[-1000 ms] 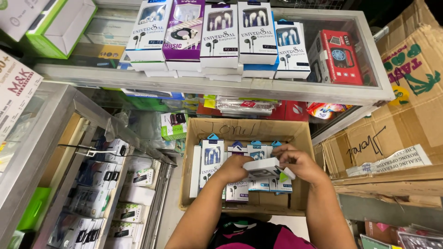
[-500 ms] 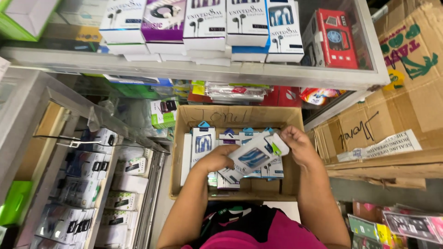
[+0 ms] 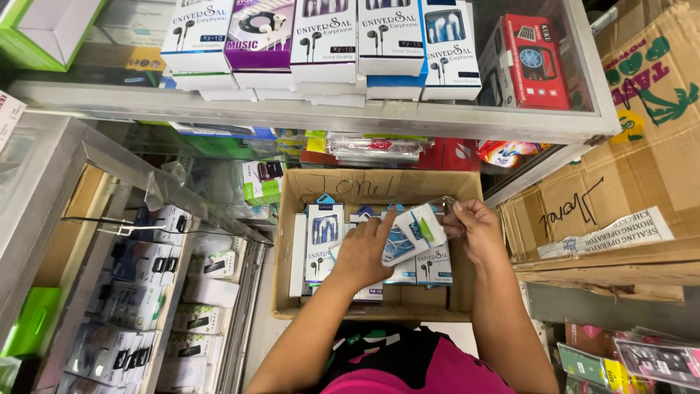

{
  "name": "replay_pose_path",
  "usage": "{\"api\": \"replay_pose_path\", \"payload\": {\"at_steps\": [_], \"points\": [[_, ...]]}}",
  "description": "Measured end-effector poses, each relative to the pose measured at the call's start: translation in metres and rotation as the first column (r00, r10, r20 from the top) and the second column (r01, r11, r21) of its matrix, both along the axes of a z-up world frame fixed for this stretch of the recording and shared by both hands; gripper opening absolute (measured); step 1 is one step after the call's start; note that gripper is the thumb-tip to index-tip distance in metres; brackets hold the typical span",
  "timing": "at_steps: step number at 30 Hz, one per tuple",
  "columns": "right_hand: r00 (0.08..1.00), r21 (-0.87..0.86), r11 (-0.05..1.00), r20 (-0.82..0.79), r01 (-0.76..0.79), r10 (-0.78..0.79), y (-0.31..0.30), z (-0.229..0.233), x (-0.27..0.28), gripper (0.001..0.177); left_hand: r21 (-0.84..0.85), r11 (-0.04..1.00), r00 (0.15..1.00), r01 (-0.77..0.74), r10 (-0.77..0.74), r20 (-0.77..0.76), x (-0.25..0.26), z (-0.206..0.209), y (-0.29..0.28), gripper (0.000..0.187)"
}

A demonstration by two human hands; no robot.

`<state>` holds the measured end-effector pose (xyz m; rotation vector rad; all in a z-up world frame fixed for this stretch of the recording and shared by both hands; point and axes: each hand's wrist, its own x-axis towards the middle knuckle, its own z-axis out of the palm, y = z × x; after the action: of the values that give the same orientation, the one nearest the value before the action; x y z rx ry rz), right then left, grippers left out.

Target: Organizing and inspecting packaged earphones and charging cables in a stockroom box.

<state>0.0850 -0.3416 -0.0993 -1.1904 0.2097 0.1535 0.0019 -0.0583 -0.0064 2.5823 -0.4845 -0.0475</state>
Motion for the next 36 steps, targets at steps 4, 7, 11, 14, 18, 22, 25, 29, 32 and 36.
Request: {"api": "replay_pose_path", "payload": {"at_steps": [4, 7, 11, 14, 18, 22, 25, 29, 32, 36], "points": [[1.000, 0.003, 1.000, -0.021, 0.000, 0.000, 0.004, 0.010, -0.001, 0.011, 0.048, 0.999, 0.997, 0.010, -0.007, -0.077, -0.003, 0.009, 0.012, 0.127], [0.999, -0.007, 0.999, 0.015, 0.035, -0.034, 0.008, 0.018, 0.002, 0.010, 0.030, 0.999, 0.996, -0.027, 0.030, -0.086, -0.004, 0.007, 0.010, 0.124], [0.996, 0.161, 0.983, 0.005, 0.087, -0.089, 0.021, 0.016, -0.001, 0.020, -0.050, 0.994, 0.995, -0.098, 0.100, 0.030, -0.004, -0.002, -0.007, 0.119], [0.997, 0.172, 0.982, 0.011, 0.077, -0.080, 0.027, 0.001, -0.004, 0.031, -0.086, 0.991, 0.993, -0.102, 0.106, 0.051, -0.002, -0.002, -0.018, 0.118], [0.983, 0.273, 0.946, 0.003, 0.175, -0.183, 0.041, 0.053, -0.018, 0.032, -0.058, 0.998, 0.999, -0.036, 0.037, 0.021, -0.002, 0.003, -0.020, 0.118], [0.983, 0.275, 0.945, -0.017, 0.178, -0.181, 0.020, 0.021, -0.014, 0.024, 0.007, 1.000, 0.993, -0.004, 0.005, -0.120, -0.002, 0.021, -0.009, 0.123], [0.982, 0.350, 0.922, 0.021, 0.167, -0.186, 0.026, 0.031, -0.012, 0.023, 0.019, 1.000, 0.988, 0.003, 0.000, -0.157, -0.005, 0.030, 0.001, 0.125], [0.983, 0.370, 0.917, 0.046, 0.148, -0.178, 0.025, 0.041, -0.008, 0.020, 0.016, 1.000, 0.993, -0.022, 0.024, -0.115, -0.013, 0.030, 0.015, 0.122], [0.962, 0.404, 0.889, 0.066, 0.217, -0.265, -0.007, 0.016, 0.005, 0.013, 0.100, 0.992, 0.968, -0.077, 0.098, -0.232, -0.015, 0.039, 0.031, 0.125], [0.937, 0.386, 0.875, 0.069, 0.291, -0.342, -0.023, 0.021, 0.008, 0.012, 0.333, 0.927, 0.909, -0.172, 0.280, -0.308, -0.019, 0.022, 0.052, 0.130]]}}
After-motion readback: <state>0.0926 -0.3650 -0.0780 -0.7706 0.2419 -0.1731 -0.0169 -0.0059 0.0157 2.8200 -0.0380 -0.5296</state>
